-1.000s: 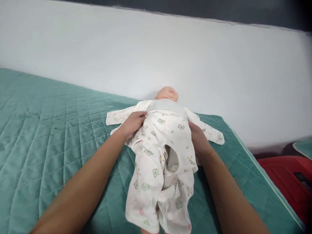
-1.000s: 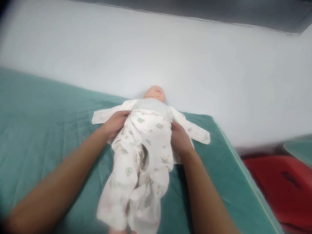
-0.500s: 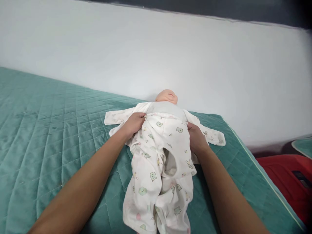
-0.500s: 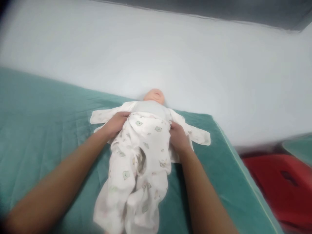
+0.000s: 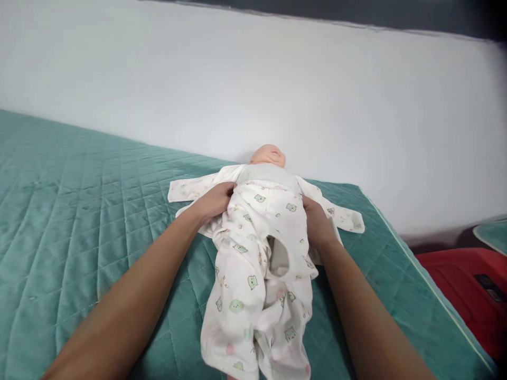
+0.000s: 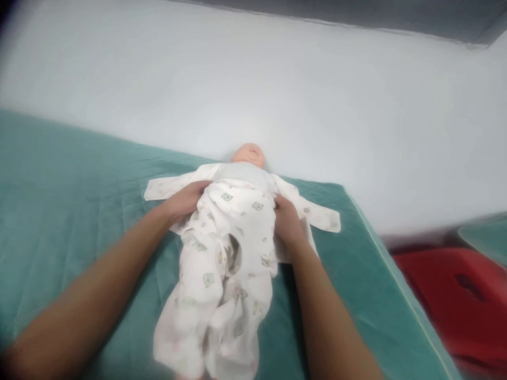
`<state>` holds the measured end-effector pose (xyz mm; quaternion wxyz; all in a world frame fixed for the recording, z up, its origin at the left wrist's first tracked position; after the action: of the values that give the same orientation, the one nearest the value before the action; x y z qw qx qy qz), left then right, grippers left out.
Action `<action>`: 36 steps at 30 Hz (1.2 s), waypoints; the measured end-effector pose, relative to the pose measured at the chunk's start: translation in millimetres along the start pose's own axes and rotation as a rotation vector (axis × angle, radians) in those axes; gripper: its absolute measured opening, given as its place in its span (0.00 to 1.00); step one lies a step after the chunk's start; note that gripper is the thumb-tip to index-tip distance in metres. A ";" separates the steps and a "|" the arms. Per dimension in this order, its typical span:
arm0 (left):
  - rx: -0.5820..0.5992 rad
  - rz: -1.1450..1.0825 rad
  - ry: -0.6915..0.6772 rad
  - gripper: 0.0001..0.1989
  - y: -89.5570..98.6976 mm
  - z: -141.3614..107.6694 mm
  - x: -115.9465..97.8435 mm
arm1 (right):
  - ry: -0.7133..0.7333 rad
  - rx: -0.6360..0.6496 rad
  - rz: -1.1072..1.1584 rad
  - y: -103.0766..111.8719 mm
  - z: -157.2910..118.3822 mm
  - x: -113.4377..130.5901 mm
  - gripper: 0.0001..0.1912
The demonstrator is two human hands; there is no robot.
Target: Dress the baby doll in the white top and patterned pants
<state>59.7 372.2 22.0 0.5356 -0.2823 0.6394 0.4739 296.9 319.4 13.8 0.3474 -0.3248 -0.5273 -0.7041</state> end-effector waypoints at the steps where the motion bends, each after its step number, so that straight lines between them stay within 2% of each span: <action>1: 0.020 0.017 -0.005 0.11 0.9 -0.6 -0.7 | -0.001 0.002 -0.010 0.0 0.2 0.0 0.16; 5: 0.073 0.038 0.017 0.12 2.6 -1.9 0.6 | -0.006 -0.008 -0.033 0.4 0.6 3.3 0.17; 9: 0.083 0.010 0.084 0.12 -1.5 -1.5 5.7 | 0.008 -0.008 -0.045 0.2 0.7 6.2 0.17; 17: 0.092 -0.106 0.105 0.15 -8.6 -2.9 6.5 | 0.028 0.015 -0.048 -0.2 2.1 4.9 0.16; 24: 0.037 -0.090 0.077 0.15 -5.5 -0.3 5.1 | 0.015 0.008 -0.052 0.0 2.8 4.0 0.17; 31: -0.044 -0.154 0.083 0.11 -6.7 5.4 16.8 | 0.004 0.008 -0.041 -0.4 2.0 6.3 0.17; 36: -0.012 -0.281 0.156 0.12 -12.3 3.5 18.6 | 0.018 0.006 -0.025 -0.6 2.1 6.3 0.18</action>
<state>66.8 373.3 0.6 0.5437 -0.4081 0.6304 0.3747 293.1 320.7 19.2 0.3444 -0.3105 -0.5304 -0.7097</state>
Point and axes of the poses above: each hand's wrist, its own z-axis towards the middle knuckle, its own y-axis out of the back of the hand, x = y × z, the point moved 7 cm from there along z, towards the middle knuckle, and after that the axes turned 2 degrees about z, right-handed, at the moved point
